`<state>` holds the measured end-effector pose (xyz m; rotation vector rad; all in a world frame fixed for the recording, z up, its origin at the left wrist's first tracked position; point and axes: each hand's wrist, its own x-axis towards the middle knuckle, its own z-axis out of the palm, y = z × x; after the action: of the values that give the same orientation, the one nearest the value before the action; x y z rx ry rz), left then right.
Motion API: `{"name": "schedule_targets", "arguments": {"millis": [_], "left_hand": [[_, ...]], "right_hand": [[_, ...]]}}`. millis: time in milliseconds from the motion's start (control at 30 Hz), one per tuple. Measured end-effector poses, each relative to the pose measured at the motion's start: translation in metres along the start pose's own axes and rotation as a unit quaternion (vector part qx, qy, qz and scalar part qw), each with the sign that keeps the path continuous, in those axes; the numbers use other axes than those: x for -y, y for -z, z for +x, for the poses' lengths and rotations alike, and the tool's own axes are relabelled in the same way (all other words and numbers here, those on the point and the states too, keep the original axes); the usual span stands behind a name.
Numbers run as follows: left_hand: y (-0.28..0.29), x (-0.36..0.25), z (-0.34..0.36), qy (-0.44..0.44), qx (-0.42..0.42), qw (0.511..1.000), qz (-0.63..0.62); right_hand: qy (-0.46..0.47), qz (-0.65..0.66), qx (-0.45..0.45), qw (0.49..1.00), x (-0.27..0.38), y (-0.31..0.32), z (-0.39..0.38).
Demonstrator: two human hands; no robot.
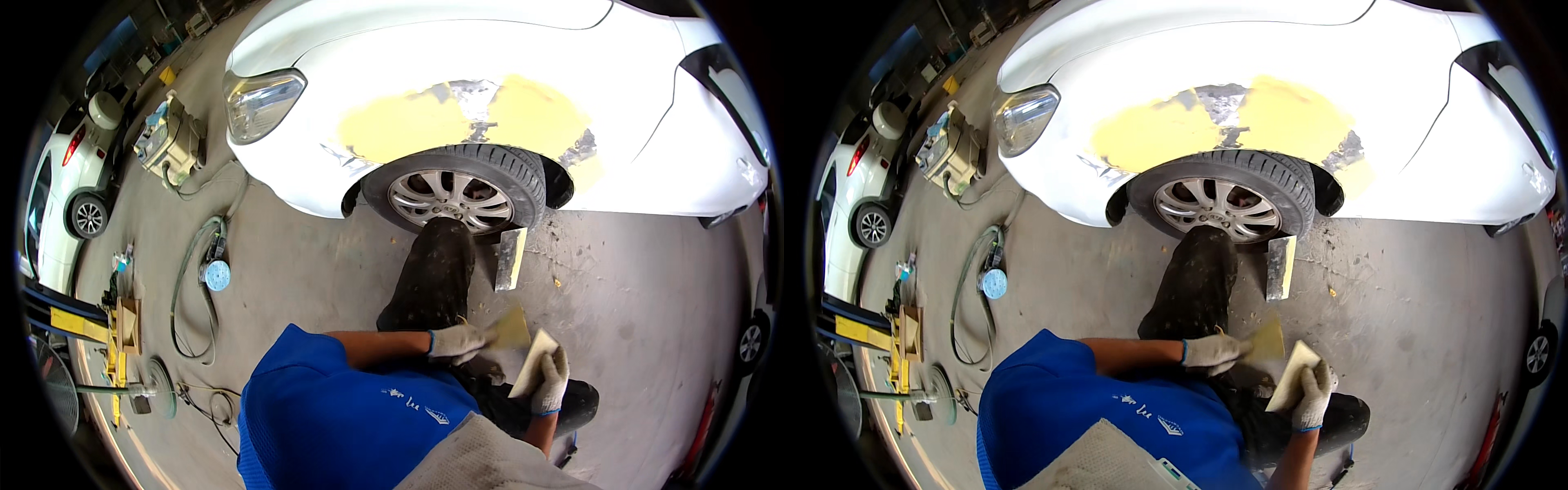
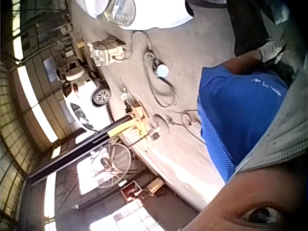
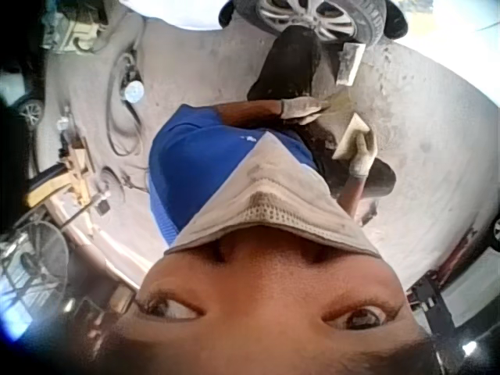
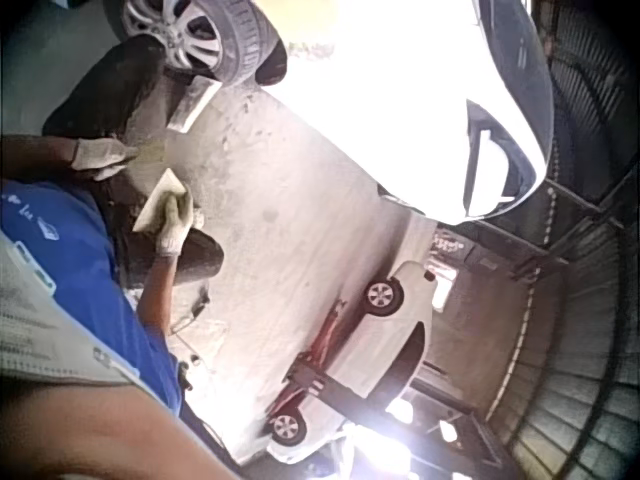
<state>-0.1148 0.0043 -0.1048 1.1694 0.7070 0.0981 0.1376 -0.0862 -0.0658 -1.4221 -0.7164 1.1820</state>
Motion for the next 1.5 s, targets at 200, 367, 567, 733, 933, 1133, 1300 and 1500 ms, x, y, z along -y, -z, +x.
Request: {"name": "schedule_targets", "arguments": {"millis": [200,367,567,733,933,1133,1300,1500], "left_hand": [[0.007,0.023,0.014,-0.100,0.030,0.994,-0.012],[-0.014,-0.028,-0.005,0.012,0.035,0.997,0.072],[-0.027,0.002,0.019,0.088,0.086,0.991,0.062],[-0.030,0.034,0.018,0.007,0.071,0.996,0.049],[-0.011,-0.006,0.009,0.023,0.111,0.956,-0.271],[-0.044,0.000,0.016,-0.028,0.070,0.988,0.135],[-0.035,-0.016,0.003,0.090,0.094,0.987,-0.099],[-0.027,-0.026,0.010,0.052,0.067,0.987,-0.137]], "right_hand": [[0.041,-0.124,0.071,0.989,-0.022,0.015,0.001],[-0.046,-0.231,-0.038,0.971,-0.040,0.013,0.016],[0.028,-0.203,0.086,0.975,-0.004,-0.011,0.008],[0.096,-0.261,0.097,0.956,-0.019,0.006,-0.005],[0.041,-0.474,0.075,0.876,-0.035,0.045,-0.023],[0.047,-0.097,0.039,0.993,0.002,-0.008,0.005],[0.073,-0.021,0.079,0.994,0.000,-0.019,-0.004],[-0.004,-0.037,-0.038,0.999,-0.004,-0.001,-0.002]]}}
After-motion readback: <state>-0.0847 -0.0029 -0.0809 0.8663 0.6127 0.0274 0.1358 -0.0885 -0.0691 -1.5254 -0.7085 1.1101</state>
